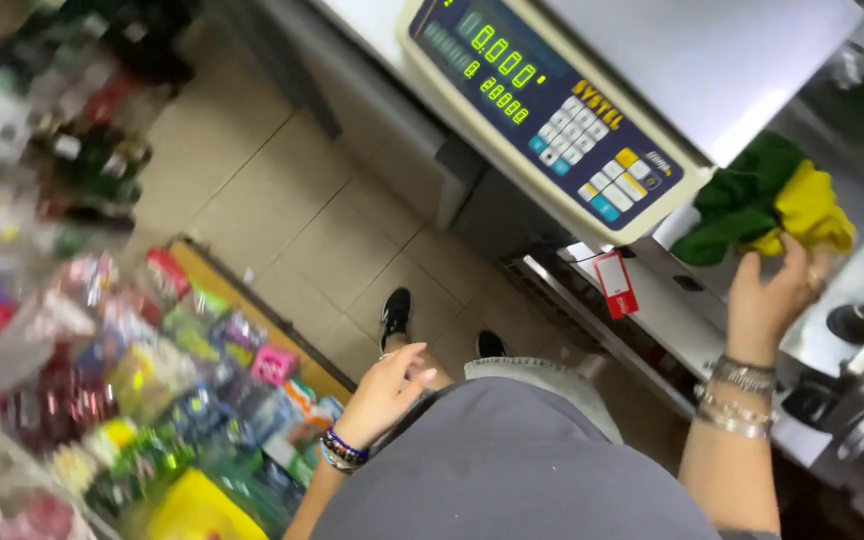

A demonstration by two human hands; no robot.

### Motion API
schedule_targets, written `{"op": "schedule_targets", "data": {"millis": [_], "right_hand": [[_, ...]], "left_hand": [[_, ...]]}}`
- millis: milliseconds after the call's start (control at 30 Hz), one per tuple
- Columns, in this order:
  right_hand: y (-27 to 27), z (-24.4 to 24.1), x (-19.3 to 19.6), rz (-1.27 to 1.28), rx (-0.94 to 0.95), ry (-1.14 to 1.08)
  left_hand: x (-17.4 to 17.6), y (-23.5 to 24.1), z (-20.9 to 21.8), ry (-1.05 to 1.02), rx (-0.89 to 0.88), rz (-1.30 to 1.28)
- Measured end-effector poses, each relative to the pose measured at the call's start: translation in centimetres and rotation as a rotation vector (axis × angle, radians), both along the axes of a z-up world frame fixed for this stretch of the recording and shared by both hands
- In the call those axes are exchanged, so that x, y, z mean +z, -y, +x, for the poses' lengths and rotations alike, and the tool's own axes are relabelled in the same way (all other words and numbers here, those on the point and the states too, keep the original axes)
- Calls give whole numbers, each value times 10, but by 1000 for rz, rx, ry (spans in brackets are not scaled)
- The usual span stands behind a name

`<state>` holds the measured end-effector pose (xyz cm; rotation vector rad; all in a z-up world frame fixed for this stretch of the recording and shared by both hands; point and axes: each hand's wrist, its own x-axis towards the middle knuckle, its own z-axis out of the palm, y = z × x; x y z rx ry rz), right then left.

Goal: The person wipes a digital scale, metal storage shelves, and a can of lubricant using a yellow cloth.

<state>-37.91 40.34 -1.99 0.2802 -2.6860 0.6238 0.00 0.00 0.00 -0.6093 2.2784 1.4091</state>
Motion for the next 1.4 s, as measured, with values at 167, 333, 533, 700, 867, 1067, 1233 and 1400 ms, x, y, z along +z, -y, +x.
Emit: {"op": "schedule_targets", "data": {"millis": [167,333,533,700,867,1067,1233,1400], "right_hand": [[8,10,19,-62,-118,124],[79,74,87,-300,-132,61],[151,201,198,-305,-6,25],[126,296,230,-416,-381,-40],[61,395,218,-504,-729,-166],[-72,529,162,-917,-822,-631],[-153,525,161,-1938,-924,-1155],[-216,567,82,-2089,-814,-823]], "left_hand": [[30,96,-65,36,-243,-35],[28,120,-123,-19,-385,-77],[49,28,-196,7,-888,290],[44,-104,-208,725,-295,1413],[27,-244,-166,1008,-214,1500],[50,-408,-95,1008,-171,1463],[120,-516,-44,1111,-434,1668],[102,-622,-13,908,-876,1491]]}}
